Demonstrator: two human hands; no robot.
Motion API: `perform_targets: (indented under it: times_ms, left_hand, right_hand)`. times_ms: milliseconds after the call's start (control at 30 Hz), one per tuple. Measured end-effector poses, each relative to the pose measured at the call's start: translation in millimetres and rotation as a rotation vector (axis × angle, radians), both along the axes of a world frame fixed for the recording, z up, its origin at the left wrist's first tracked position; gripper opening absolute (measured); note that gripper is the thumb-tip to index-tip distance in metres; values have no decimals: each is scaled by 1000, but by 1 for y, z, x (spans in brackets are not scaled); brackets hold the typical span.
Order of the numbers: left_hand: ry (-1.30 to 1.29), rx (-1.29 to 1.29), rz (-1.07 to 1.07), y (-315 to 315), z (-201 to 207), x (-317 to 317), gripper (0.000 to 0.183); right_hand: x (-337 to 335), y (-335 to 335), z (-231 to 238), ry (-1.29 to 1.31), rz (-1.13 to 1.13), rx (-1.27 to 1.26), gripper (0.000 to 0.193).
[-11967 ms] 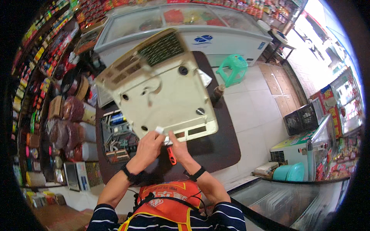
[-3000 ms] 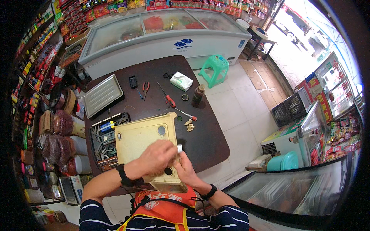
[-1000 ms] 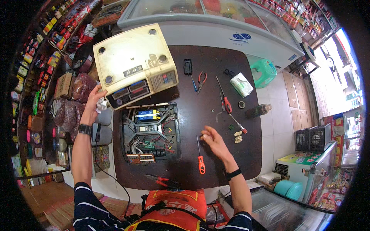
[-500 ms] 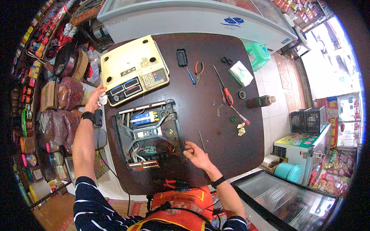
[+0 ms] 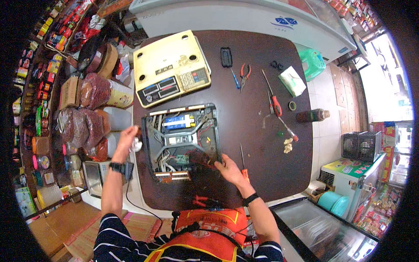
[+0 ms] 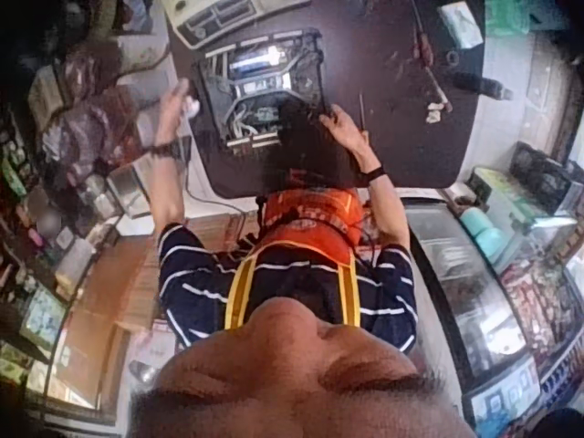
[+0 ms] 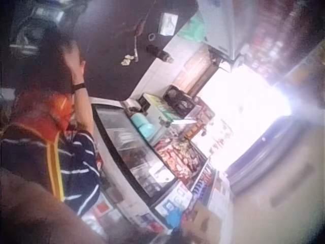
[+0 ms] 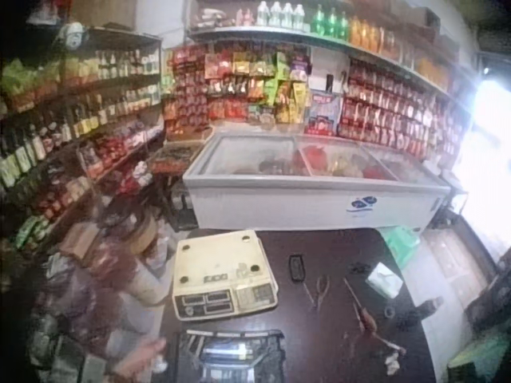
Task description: The person disassembles a digital scale, removes the top cover, and manipulates internal components including wires and a circuit board. They use a cloth to wipe parts and handle tools such as pliers and a screwdriver. The person then retrieves a hairdryer from a nearby refrigerator and prepares to use it on the device.
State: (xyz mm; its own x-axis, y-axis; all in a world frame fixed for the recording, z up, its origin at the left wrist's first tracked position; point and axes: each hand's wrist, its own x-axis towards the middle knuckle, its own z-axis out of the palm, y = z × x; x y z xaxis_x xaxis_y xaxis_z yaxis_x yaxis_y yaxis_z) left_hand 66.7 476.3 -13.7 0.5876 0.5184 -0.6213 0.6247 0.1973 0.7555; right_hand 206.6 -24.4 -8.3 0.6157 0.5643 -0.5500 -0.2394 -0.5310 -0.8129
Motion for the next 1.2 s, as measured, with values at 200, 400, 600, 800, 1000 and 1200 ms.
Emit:
perform_targets:
  times_ms: [200, 400, 600, 800, 1000, 1200]
  left_hand:
    - [61, -70, -92, -116, 9, -106, 38]
    - [102, -13, -69, -156, 5, -123, 21]
    - [-13, 352, 63, -190, -11, -136, 32]
    - [1, 779, -88, -233, 9, -166, 48]
    - [42, 690, -87, -266, 23, -167, 53]
    - [42, 576, 95, -289, 16, -172, 50]
  right_hand:
    - [-10, -6, -4, 134, 3, 83, 40]
    - [-22, -21, -27, -101, -25, -58, 47]
    - [-31, -40, -48, 3, -56, 101, 55]
    - [-37, -51, -52, -3, 2, 199, 36]
    - [-34, -66, -48, -51, 72, 129, 16]
    - [-31, -71, -39, 21, 159, -30, 23]
